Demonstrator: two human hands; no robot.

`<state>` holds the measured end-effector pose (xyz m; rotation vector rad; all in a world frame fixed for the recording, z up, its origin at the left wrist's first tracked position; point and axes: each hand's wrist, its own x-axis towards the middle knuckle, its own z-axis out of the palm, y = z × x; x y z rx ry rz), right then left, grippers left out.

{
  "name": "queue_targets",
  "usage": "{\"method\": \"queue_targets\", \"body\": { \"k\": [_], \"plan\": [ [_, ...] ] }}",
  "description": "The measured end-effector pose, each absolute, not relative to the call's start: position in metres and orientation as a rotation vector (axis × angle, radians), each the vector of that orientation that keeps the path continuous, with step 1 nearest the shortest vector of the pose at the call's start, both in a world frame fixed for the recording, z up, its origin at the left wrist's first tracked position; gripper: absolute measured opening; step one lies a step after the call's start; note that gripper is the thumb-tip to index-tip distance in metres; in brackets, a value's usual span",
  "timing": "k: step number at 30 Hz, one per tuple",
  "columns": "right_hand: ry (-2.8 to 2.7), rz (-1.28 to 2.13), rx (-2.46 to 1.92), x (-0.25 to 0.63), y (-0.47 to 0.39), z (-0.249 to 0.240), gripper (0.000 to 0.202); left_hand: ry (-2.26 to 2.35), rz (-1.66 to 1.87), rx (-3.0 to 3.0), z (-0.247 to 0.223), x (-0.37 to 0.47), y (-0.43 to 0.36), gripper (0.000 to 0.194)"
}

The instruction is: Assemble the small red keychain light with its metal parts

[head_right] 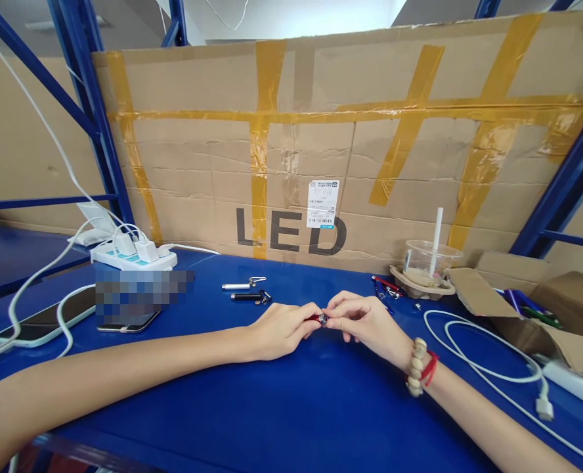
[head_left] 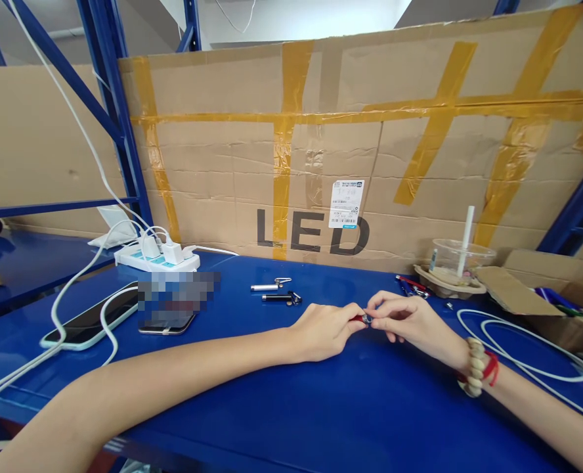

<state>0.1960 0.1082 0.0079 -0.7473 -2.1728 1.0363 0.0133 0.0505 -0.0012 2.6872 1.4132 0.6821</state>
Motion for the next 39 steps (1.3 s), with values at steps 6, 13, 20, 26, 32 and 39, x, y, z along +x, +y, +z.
{"method": "queue_targets", "body": {
  "k": [6,13,20,26,32,39],
  "plan": [
    [-2.162,1.028,-0.768,0.193,0.108,0.001,0.024,1.443,0.684,2.702,-0.005,0.012,0.052,0.024],
    [-2.124,0.886,-0.789,0.189,0.103,-0.002,0.028,1.523,0.767,2.648,-0.008,0.012,0.055,0.023],
    [-2.142,0.886,-0.892,0.187,0.105,-0.005,0.033,1.577,0.796,2.636,-0.010,0.012,0.056,0.023],
    [-2.143,0.983,-1.019,0.186,0.107,-0.005,0.040,1.606,0.739,2.614,-0.008,0.014,0.053,0.027],
    [-2.131,1.043,-1.073,0.185,0.106,-0.001,0.044,1.631,0.682,2.621,-0.006,0.015,0.052,0.030],
    [-2.142,1.136,-1.020,0.190,0.111,-0.003,0.045,1.646,0.599,2.657,-0.005,0.016,0.053,0.033]
  ]
}}
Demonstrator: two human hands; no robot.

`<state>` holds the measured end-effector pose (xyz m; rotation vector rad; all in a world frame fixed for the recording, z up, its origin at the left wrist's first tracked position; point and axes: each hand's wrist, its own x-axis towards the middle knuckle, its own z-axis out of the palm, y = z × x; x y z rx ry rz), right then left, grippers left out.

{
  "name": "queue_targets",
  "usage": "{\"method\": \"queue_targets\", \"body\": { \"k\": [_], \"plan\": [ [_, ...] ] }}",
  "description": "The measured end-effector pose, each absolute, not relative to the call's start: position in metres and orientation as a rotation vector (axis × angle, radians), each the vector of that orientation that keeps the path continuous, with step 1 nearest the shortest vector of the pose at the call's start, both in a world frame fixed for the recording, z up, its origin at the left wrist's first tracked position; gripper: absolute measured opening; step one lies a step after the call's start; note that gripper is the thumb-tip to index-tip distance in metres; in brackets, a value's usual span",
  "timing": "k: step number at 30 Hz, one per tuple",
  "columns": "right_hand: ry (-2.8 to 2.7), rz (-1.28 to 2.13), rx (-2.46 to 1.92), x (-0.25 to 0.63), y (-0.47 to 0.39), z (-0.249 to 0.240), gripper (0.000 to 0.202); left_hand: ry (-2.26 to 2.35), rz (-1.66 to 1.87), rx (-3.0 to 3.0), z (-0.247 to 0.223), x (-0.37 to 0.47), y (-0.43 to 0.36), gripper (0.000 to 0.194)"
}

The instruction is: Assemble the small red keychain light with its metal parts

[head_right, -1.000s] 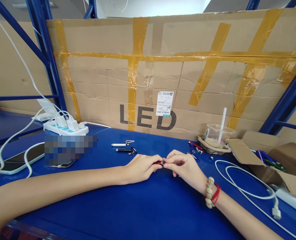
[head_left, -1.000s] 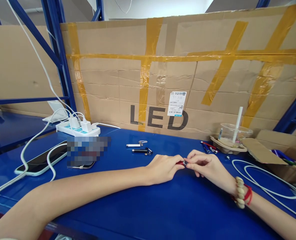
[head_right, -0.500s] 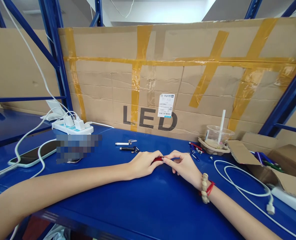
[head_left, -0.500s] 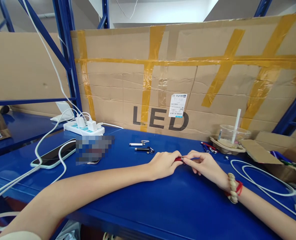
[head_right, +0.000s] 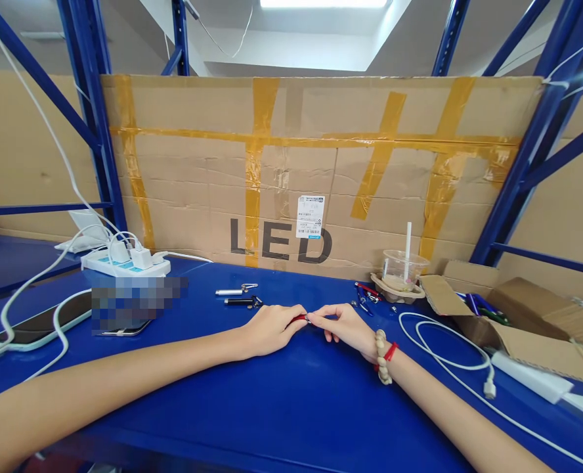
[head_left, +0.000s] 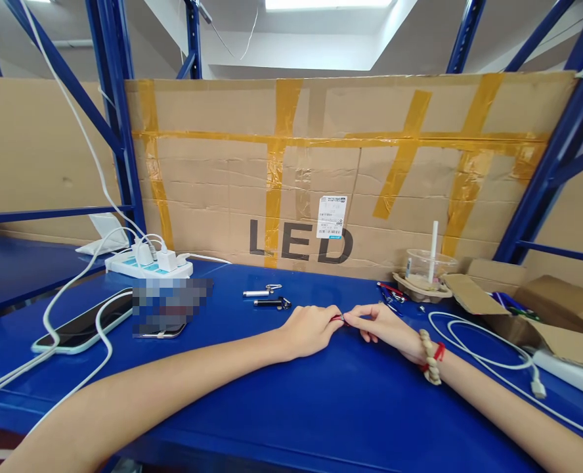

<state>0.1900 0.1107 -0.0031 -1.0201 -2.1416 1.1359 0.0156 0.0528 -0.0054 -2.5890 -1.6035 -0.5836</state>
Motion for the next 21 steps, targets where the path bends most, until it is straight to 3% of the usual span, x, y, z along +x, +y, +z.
{"method": "queue_targets", "body": {
  "k": [21],
  "plan": [
    [-2.214,1.113,-1.106,0.188,0.107,0.002,0.045,-1.565,-0.558,-2.614,-0.002,0.016,0.049,0.030]
  ]
}}
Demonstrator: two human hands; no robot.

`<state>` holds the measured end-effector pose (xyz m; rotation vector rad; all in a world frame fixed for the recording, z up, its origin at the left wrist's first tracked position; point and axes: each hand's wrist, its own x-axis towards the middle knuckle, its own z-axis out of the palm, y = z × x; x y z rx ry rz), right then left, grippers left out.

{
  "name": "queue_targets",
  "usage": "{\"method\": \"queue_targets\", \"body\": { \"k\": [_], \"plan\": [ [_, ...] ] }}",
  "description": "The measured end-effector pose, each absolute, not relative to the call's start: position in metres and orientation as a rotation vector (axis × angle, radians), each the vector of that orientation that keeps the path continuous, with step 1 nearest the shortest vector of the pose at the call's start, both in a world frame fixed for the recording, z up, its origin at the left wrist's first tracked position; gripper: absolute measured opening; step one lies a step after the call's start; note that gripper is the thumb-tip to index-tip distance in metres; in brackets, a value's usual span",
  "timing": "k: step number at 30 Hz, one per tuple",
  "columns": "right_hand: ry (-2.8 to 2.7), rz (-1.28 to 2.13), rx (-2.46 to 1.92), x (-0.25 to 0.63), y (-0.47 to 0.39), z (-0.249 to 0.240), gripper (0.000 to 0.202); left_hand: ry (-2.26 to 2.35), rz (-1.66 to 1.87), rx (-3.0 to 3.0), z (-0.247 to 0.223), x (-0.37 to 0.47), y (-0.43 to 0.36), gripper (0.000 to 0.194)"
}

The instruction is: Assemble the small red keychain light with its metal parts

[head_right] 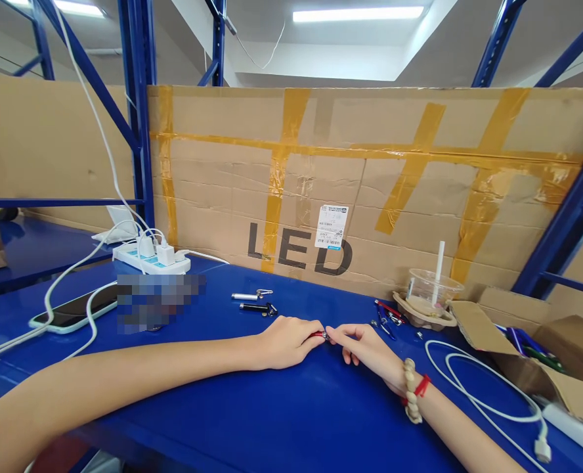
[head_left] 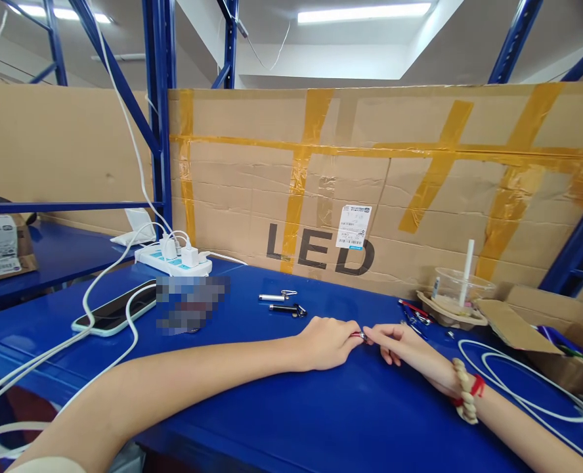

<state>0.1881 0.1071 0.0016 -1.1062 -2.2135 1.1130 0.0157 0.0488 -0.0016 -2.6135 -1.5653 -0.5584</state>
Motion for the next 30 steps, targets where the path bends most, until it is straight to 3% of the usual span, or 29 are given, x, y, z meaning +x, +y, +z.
{"method": "queue_targets", "body": {
  "k": [30],
  "plan": [
    [-2.313,1.091,-0.985,0.1898,0.1102,-0.0034,0.038,-1.551,-0.493,-2.636,-0.0019,0.0158,0.0495,0.031]
  ]
}}
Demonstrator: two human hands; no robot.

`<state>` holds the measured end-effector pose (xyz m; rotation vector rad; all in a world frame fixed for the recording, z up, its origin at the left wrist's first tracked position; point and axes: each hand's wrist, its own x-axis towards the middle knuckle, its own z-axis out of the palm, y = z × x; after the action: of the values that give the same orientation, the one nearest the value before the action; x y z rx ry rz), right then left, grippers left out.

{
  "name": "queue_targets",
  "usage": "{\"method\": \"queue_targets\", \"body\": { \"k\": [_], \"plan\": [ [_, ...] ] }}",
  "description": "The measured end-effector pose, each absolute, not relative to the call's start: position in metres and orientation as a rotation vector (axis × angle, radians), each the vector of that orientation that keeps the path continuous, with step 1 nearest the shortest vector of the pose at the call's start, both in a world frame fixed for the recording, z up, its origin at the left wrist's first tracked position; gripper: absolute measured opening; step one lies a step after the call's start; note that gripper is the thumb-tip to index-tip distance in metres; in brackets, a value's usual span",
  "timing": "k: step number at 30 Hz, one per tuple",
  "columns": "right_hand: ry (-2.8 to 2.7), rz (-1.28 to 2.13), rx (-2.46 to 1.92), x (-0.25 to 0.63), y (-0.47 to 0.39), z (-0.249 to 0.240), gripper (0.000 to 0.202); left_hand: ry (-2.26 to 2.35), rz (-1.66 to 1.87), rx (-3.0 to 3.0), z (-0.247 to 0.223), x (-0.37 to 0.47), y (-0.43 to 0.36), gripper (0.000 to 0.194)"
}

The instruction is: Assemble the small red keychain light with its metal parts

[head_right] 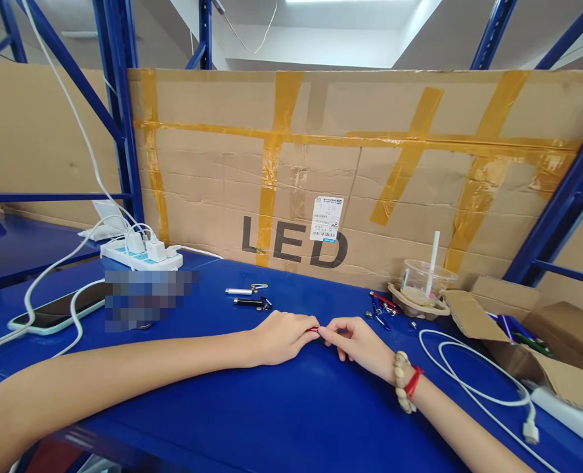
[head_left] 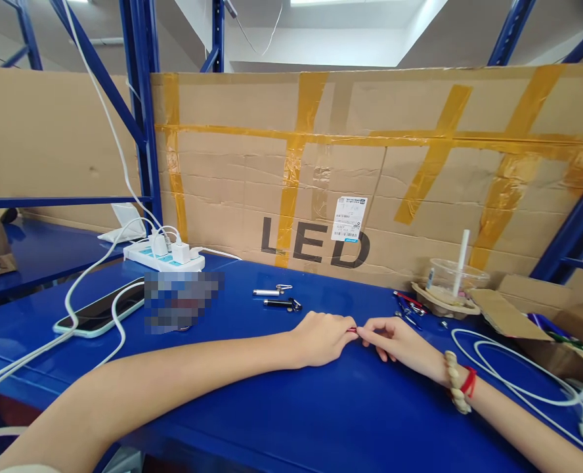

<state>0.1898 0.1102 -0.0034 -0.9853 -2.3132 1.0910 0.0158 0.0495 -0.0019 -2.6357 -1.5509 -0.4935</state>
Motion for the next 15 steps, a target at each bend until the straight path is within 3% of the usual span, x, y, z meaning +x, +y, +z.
{"method": "queue_targets", "body": {
  "k": [15],
  "plan": [
    [-2.302,1.154,-1.023,0.1892,0.1104,-0.0021,0.039,-1.502,-0.509,-2.610,-0.0041,0.0155,0.0502,0.031]
  ]
}}
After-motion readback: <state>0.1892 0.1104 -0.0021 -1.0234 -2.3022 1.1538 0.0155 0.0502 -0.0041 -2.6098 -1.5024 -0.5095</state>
